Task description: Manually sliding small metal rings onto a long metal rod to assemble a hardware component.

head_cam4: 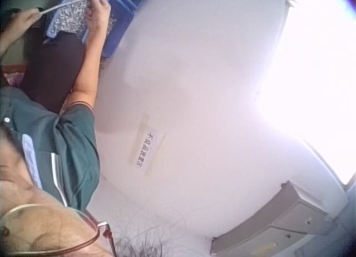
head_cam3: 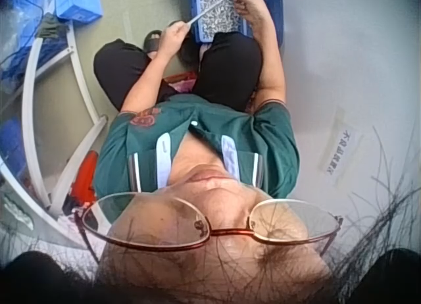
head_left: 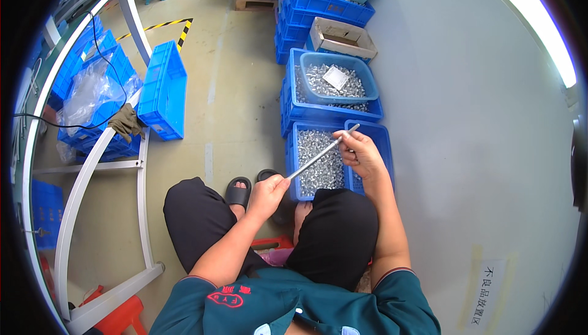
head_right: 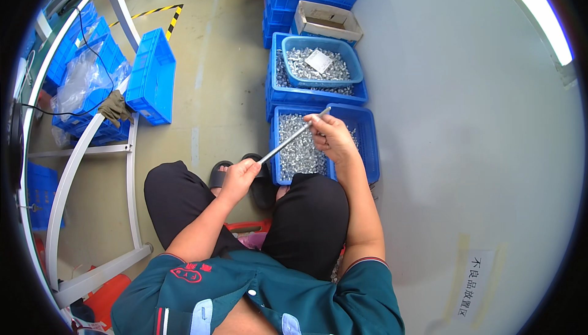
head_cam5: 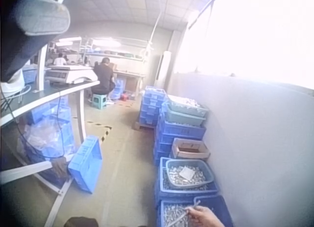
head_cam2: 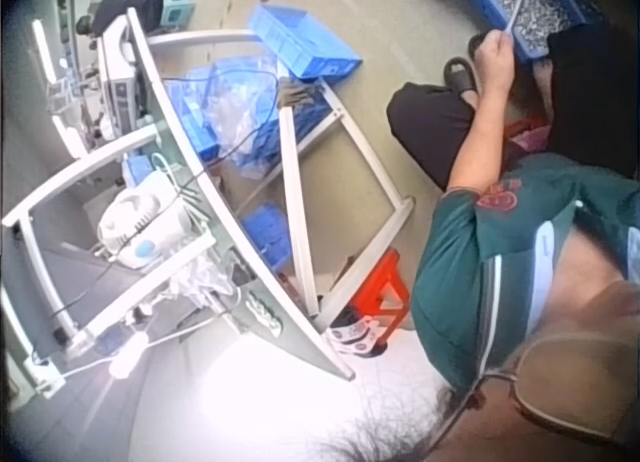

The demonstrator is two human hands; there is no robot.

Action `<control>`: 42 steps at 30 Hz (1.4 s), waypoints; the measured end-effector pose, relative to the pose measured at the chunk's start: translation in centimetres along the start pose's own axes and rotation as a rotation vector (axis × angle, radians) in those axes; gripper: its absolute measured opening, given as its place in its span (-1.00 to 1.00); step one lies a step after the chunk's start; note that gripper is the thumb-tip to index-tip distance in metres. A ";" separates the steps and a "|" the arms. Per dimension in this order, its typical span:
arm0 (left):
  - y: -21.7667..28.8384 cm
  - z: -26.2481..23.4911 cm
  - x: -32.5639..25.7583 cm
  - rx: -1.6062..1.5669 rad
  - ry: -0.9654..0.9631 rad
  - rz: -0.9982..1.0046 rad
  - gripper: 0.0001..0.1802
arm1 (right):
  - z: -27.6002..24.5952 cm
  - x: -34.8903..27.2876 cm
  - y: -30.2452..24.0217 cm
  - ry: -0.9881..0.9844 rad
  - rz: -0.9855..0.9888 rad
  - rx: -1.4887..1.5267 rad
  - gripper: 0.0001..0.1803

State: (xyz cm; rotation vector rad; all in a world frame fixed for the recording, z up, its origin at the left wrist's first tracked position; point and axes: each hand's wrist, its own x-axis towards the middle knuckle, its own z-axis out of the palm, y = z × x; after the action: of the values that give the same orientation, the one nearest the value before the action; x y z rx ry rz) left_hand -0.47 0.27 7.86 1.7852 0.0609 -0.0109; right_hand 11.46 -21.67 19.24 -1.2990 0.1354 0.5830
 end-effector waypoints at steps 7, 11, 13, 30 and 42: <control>-0.6 0.3 0.3 -0.108 0.007 -0.059 -0.65 | -3.9 1.2 1.0 0.011 0.202 0.586 -0.84; -1.2 0.0 0.0 -0.109 0.002 -0.044 -0.64 | -4.7 2.7 2.1 0.081 0.177 1.010 -0.88; -0.2 0.2 0.0 -0.220 -0.049 -0.098 -0.63 | -6.2 4.1 3.9 0.261 0.206 0.885 -0.88; -0.7 0.1 -0.2 -0.082 -0.035 -0.071 -0.63 | -6.4 2.9 3.7 0.079 0.121 0.748 -0.84; 0.2 -0.7 -0.5 0.037 -0.021 -0.087 -0.64 | -5.8 3.1 2.5 0.296 0.140 0.765 -0.81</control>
State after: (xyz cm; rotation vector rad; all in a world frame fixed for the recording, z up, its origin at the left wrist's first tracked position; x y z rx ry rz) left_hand -0.96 0.89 8.26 1.8177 0.1238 -0.0936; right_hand 14.20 -25.74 14.19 -0.6208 0.6344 0.3892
